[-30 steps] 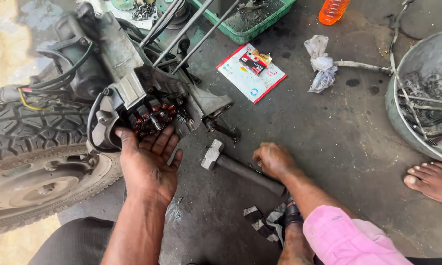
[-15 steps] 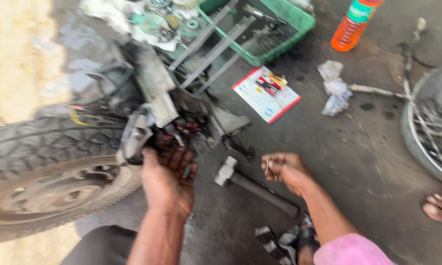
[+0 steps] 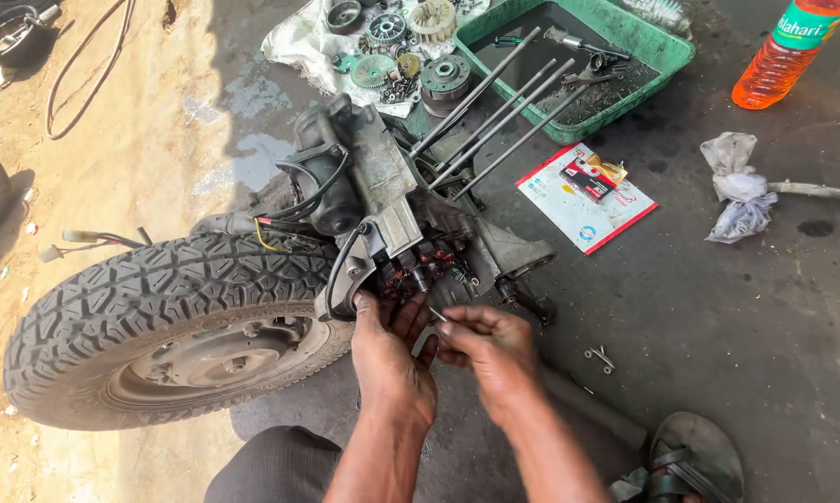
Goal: Repairing and reassembling internal components of a motorcycle engine.
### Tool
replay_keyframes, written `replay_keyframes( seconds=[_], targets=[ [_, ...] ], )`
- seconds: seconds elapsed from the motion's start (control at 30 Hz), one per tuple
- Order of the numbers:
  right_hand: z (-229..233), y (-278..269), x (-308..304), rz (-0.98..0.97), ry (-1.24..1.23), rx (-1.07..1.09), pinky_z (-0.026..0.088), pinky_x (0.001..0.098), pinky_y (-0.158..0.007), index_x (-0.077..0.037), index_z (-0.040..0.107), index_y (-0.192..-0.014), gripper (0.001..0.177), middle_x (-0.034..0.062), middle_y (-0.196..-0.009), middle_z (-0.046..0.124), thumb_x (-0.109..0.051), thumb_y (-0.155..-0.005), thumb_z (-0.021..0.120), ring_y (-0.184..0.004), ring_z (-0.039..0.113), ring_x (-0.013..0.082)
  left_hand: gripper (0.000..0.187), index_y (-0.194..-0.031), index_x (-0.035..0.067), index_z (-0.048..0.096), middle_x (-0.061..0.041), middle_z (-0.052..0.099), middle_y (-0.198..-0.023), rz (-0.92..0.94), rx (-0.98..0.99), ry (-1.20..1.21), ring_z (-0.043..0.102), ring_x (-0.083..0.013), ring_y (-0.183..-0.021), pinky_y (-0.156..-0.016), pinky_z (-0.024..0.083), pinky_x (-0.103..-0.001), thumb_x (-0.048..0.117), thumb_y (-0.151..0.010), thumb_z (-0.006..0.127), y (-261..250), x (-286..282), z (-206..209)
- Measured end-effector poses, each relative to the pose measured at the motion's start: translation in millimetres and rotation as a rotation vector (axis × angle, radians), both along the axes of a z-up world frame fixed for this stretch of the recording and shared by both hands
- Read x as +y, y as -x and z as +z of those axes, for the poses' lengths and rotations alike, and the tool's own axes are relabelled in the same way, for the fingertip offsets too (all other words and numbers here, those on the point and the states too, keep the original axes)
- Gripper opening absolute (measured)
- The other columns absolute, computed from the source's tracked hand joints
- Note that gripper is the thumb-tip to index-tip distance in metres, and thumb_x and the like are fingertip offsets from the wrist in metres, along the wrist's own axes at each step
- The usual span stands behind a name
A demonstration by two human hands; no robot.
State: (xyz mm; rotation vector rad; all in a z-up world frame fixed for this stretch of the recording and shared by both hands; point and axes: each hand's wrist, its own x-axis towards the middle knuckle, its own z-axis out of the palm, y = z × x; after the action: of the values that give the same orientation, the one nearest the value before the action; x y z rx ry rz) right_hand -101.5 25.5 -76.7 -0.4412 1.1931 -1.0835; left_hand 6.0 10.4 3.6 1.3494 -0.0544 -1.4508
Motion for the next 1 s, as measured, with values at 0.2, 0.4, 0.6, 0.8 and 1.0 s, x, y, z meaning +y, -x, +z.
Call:
replay_keyframes(
  seconds=[0.2, 0.4, 0.6, 0.8, 1.0],
  targets=[
    [20.1, -33.1, -11.5, -0.210, 0.124, -0.028, 0.056, 0.0288, -0.061, 0.000, 0.078, -0.098, 0.018, 0.0085, -0.086, 0.077, 0.001, -0.081, 0.079, -0.068, 0.068, 0.0128, 0.037, -0.113, 0.013, 0.066, -0.003, 0.068, -0.099, -0.023, 0.003, 0.086, 0.060, -0.0166, -0.090, -0.081, 0.042, -0.038, 0.045, -0.102, 0.052, -7.0, -3.8, -25.7],
    [30.0, -41.9, -9.4, -0.244, 0.125, 0.039, 0.055, 0.0277, -0.063, 0.002, 0.079, -0.099, 0.019, 0.0109, -0.086, 0.079, 0.003, -0.080, 0.079, -0.071, 0.070, 0.0147, 0.036, -0.107, 0.010, 0.064, -0.003, 0.064, -0.090, -0.015, -0.006, 0.041, 0.056, -0.0165, -0.085, -0.075, 0.042, -0.036, 0.044, -0.103, 0.053, -1.7, -6.1, -4.7],
    [35.7, -47.2, -9.1, -0.254, 0.142, 0.101, 0.059, 0.0253, -0.069, 0.001, 0.080, -0.099, 0.018, 0.0101, -0.088, 0.081, 0.001, -0.081, 0.078, -0.076, 0.075, 0.0137, 0.039, -0.111, 0.005, 0.065, -0.005, 0.067, -0.098, 0.030, 0.001, 0.053, 0.061, -0.0169, -0.093, -0.087, 0.049, -0.036, 0.039, -0.103, 0.049, 2.6, -6.5, -7.6],
    [32.1, -50.4, -13.7, -0.286, 0.113, 0.120, 0.054, 0.0265, -0.062, 0.001, 0.081, -0.097, 0.015, 0.0091, -0.085, 0.079, 0.000, -0.082, 0.079, -0.070, 0.068, 0.0116, 0.037, -0.111, 0.005, 0.065, -0.007, 0.067, -0.100, 0.081, 0.025, 0.087, 0.062, -0.0188, -0.094, -0.087, 0.050, -0.036, 0.037, -0.104, 0.047, 4.3, -11.8, -13.7],
    [22.2, -53.5, -15.3, -0.350, 0.131, 0.020, 0.057, 0.0260, -0.065, 0.002, 0.080, -0.095, 0.014, 0.0082, -0.085, 0.079, 0.001, -0.082, 0.079, -0.072, 0.070, 0.0113, 0.036, -0.110, 0.006, 0.065, -0.006, 0.069, -0.099, 0.111, 0.069, 0.117, 0.064, -0.0197, -0.093, -0.087, 0.052, -0.036, 0.034, -0.104, 0.045, 7.1, -14.8, -11.9]
  ],
)
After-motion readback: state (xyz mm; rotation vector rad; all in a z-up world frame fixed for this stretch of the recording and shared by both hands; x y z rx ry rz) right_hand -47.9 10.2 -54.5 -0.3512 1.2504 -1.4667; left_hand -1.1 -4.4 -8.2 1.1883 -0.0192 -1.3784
